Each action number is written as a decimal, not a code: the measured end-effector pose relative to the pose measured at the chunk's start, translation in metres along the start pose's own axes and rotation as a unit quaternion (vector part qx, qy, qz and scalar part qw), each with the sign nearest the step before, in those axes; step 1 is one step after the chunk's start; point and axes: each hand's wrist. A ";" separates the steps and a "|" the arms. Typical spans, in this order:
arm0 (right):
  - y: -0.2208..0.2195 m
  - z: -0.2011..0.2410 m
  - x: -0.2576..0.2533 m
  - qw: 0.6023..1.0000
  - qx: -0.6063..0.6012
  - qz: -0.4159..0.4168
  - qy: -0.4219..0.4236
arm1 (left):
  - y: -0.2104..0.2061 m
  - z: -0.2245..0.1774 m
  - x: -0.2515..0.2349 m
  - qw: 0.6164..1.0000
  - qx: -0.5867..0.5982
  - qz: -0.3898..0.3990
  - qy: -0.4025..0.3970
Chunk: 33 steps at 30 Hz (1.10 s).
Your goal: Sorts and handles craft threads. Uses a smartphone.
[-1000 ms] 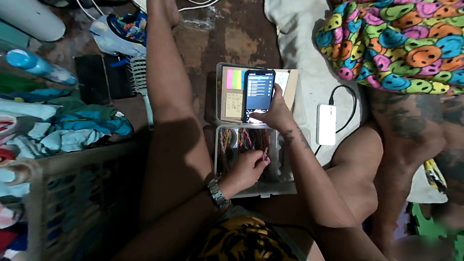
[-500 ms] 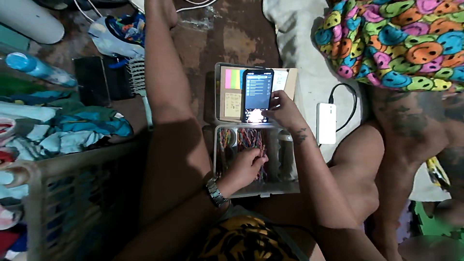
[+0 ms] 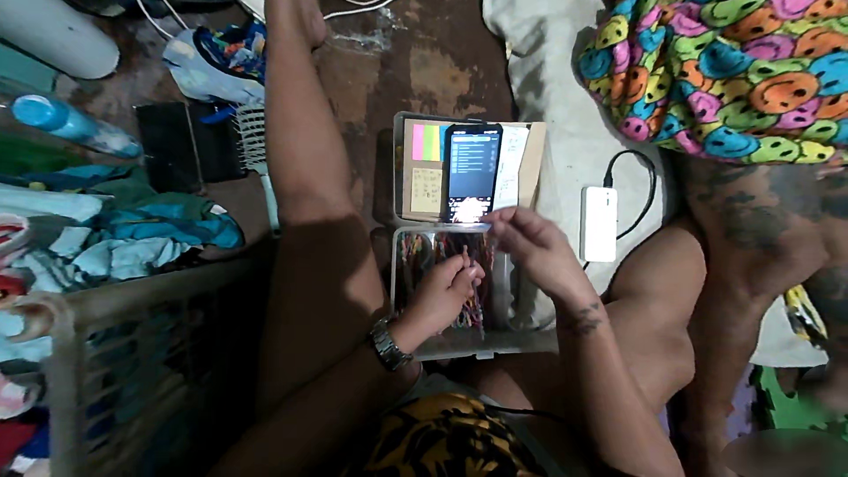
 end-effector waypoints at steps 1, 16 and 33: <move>-0.001 -0.004 0.008 0.999 -0.009 0.042 -0.017 | 0.000 -0.001 0.000 1.000 0.010 0.003 0.001; -0.025 -0.037 0.032 0.971 -0.235 0.031 0.039 | -0.001 0.000 0.003 0.990 0.058 0.128 0.029; -0.021 -0.022 0.003 0.986 -0.107 -0.065 0.111 | 0.000 0.006 0.002 0.993 0.037 0.074 -0.089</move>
Point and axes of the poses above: each hand's wrist, its own x-axis away from the middle knuckle, its own y-axis out of the back of the hand, z = x × y, and after that the axes turned 1 degree about -z, right-handed
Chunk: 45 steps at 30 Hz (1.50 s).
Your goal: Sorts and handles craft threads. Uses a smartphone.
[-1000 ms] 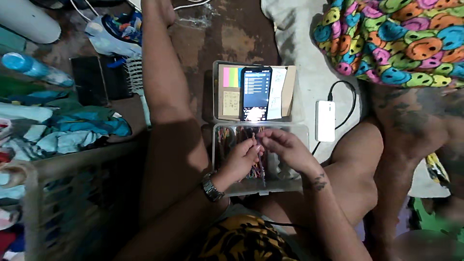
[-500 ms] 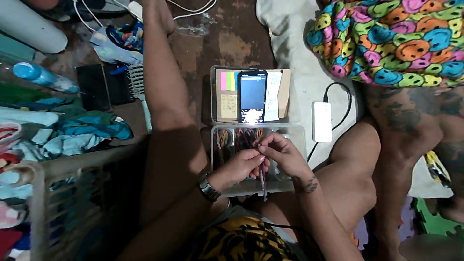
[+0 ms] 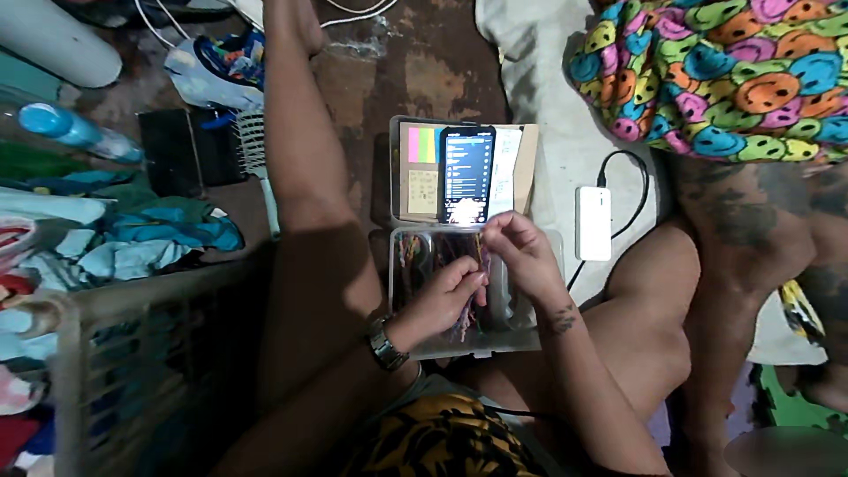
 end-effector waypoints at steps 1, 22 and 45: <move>0.000 0.000 -0.008 0.993 0.104 -0.029 0.038 | 0.000 0.001 0.000 1.000 -0.012 -0.006 0.005; -0.003 -0.031 -0.068 0.895 0.416 -0.129 0.101 | -0.005 0.006 -0.002 0.991 0.028 -0.073 0.107; 0.001 -0.024 -0.058 0.921 0.356 -0.132 0.083 | -0.006 0.003 -0.002 0.992 0.028 -0.069 0.101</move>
Point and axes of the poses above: each hand's wrist, its own x-axis away from the middle knuckle, its own y-axis out of the back of the hand, z = x × y, and after that the axes turned 1 degree about -z, right-handed
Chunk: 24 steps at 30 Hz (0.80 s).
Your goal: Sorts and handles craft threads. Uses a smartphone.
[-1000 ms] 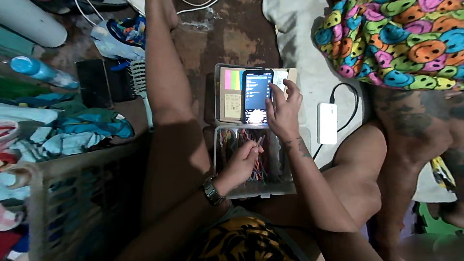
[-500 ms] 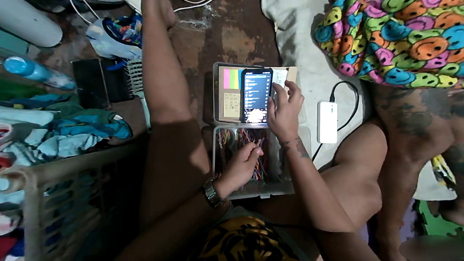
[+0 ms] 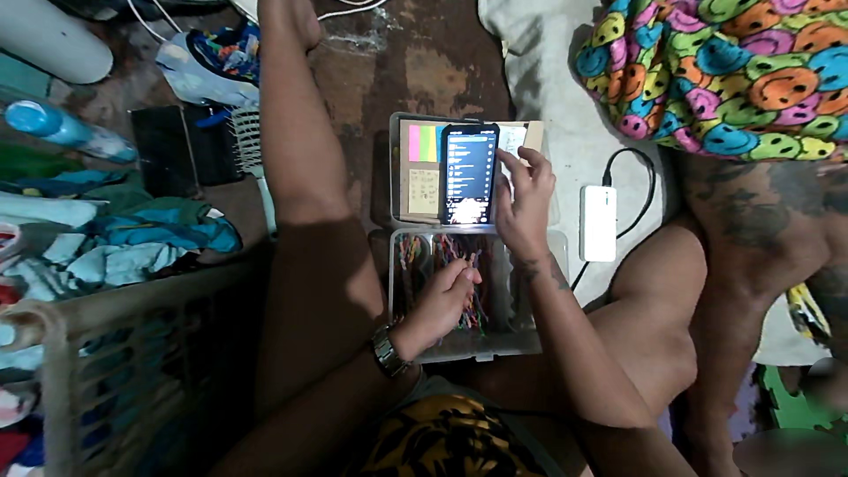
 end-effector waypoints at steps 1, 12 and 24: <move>0.007 0.003 0.006 0.999 -0.048 -0.007 -0.005 | 0.000 -0.001 0.000 1.000 0.005 -0.006 -0.003; 0.026 0.020 0.094 0.831 -0.476 0.163 -0.239 | -0.001 -0.004 0.001 0.994 0.105 0.016 0.018; 0.026 0.009 0.095 0.834 -0.466 0.179 -0.235 | 0.003 -0.005 0.000 0.988 0.123 0.050 0.077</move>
Point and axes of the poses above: each hand's wrist, its own x-axis away from the middle knuckle, its own y-axis out of the back of the hand, z = x × y, and after that the axes turned 1 degree about -z, right-handed
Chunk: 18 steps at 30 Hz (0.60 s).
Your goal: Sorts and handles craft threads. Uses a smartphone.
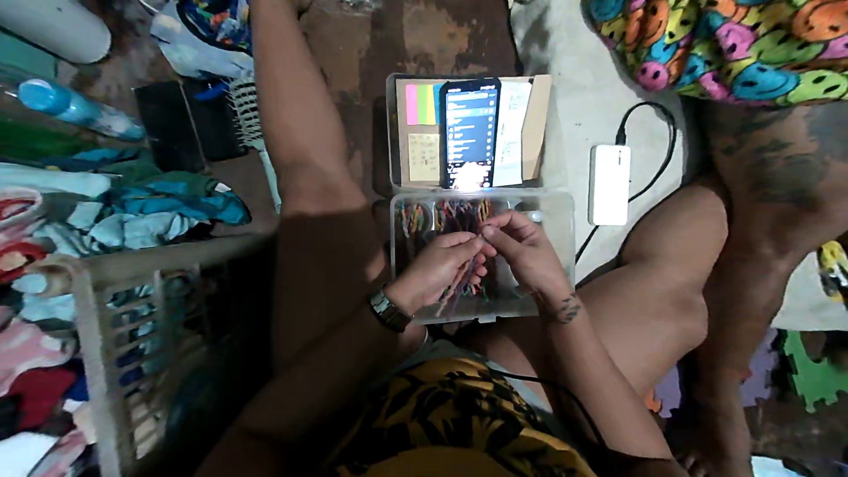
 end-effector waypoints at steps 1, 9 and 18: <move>-0.001 -0.001 0.000 1.000 0.004 -0.006 0.008 | 0.000 0.000 -0.001 1.000 -0.002 -0.004 -0.001; -0.001 -0.016 0.002 0.967 0.106 -0.028 0.228 | -0.001 -0.004 -0.001 0.995 0.087 -0.005 0.056; 0.005 -0.013 0.003 0.982 0.007 0.026 0.186 | 0.002 -0.003 0.001 0.988 0.124 0.058 0.076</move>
Point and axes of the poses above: each hand's wrist, its own x-axis away from the middle knuckle, its own y-axis out of the back of the hand, z = x × y, and after that the axes turned 1 degree about -z, right-handed
